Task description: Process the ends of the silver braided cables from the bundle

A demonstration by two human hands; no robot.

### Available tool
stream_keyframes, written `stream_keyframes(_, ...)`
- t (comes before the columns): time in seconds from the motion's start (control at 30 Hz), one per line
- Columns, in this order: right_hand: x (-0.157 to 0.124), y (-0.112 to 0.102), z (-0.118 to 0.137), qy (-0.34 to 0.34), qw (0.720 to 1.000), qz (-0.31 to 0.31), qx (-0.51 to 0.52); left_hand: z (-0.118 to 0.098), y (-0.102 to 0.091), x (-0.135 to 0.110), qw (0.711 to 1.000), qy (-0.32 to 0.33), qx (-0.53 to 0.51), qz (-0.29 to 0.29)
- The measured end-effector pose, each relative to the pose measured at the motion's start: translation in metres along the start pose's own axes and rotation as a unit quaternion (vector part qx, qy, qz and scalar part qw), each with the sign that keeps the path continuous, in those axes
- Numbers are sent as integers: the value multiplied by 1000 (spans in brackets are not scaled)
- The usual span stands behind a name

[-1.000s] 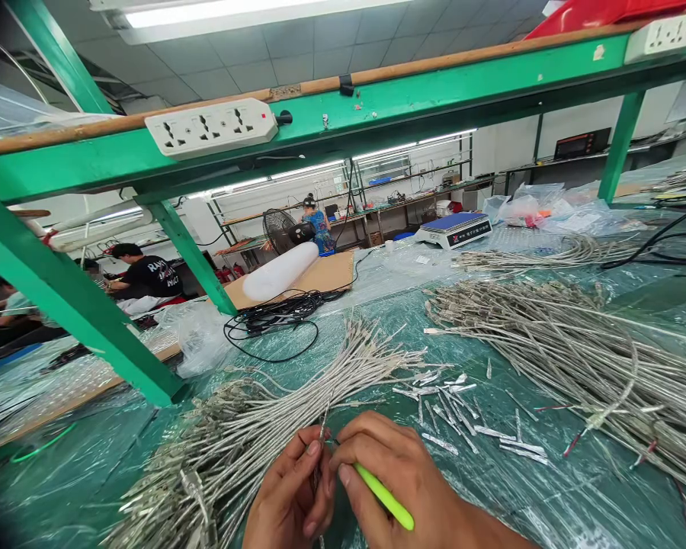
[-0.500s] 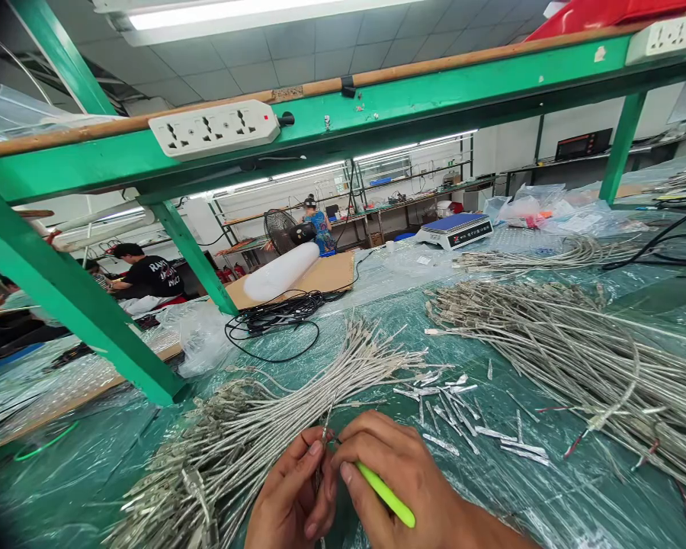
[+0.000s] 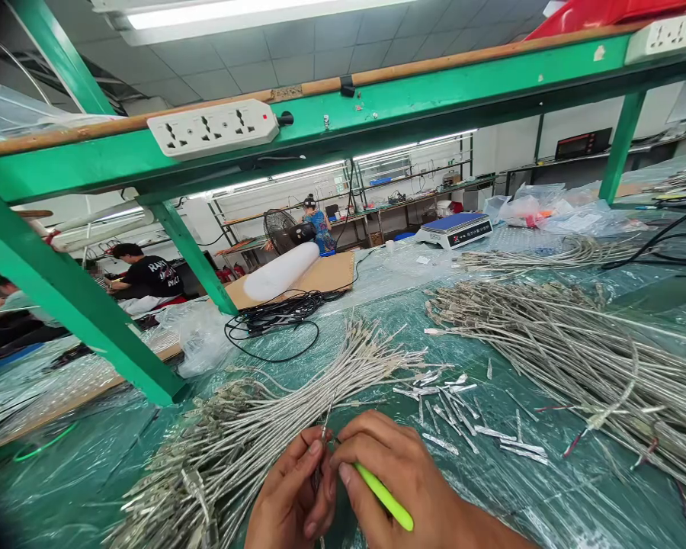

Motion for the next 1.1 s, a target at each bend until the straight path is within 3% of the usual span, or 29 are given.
stream_keyframes(0.27,0,5,3,-34,999,18,10,2,0,0,1000,-3,-8,-5)
stream_keyframes(0.53,1,-2,2,-20,1000,-15,-2,5,1,0,1000,-14,3,7)
stream_keyframes(0.73,1,4,5,-37,999,20,18,3,1,1,1000,-5,-17,7)
stream_keyframes(1.1,2,-1,3,-19,1000,-13,6,7,0,2,1000,-11,8,19)
Point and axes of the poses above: each hand's wrist, its own x-axis towards the middle knuckle, its own y-axis out of the palm, z = x × y, the point moved 8 cm from there along x, towards the middle knuckle, and after that the axes turned 8 degrees about -z, right-handed, at the moved point
